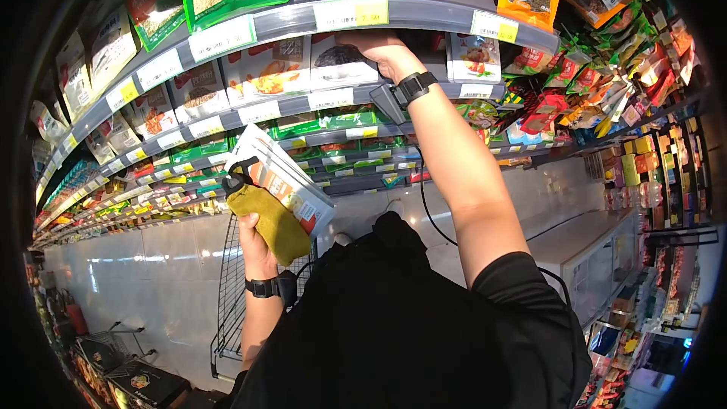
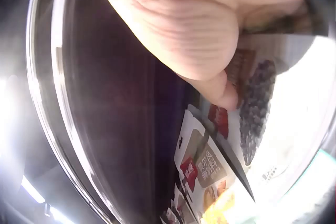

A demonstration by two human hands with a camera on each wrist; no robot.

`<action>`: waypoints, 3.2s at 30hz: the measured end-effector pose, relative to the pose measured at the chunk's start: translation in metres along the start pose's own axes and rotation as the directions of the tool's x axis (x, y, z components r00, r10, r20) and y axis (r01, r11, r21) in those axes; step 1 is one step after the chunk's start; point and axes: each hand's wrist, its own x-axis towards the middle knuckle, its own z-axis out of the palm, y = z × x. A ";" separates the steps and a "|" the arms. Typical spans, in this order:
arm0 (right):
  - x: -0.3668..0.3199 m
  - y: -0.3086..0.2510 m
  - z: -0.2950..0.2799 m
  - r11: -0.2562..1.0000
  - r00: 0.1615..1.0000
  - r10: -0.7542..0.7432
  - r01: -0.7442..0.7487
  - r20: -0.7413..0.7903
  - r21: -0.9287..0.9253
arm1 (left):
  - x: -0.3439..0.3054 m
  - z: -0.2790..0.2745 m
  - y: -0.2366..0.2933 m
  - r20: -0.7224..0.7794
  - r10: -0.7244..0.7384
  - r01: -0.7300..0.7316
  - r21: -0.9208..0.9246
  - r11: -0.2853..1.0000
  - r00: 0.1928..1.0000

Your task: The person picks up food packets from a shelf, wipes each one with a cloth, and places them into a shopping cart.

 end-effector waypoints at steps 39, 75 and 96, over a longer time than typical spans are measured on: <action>-0.184 0.045 -0.028 0.884 0.829 0.262 -0.411 0.494 0.221 | 0.009 0.071 -0.048 0.230 -0.104 0.143 -0.161 0.976 0.968; -0.291 0.326 0.492 0.893 0.297 0.392 0.105 0.871 -0.437 | -0.358 -0.216 -0.030 -0.908 0.215 -0.858 -0.231 0.458 0.359; -0.376 0.531 0.604 0.190 -0.546 0.281 0.838 0.789 0.512 | -0.352 -0.233 -0.123 -0.975 -0.151 -0.823 -0.218 0.524 0.162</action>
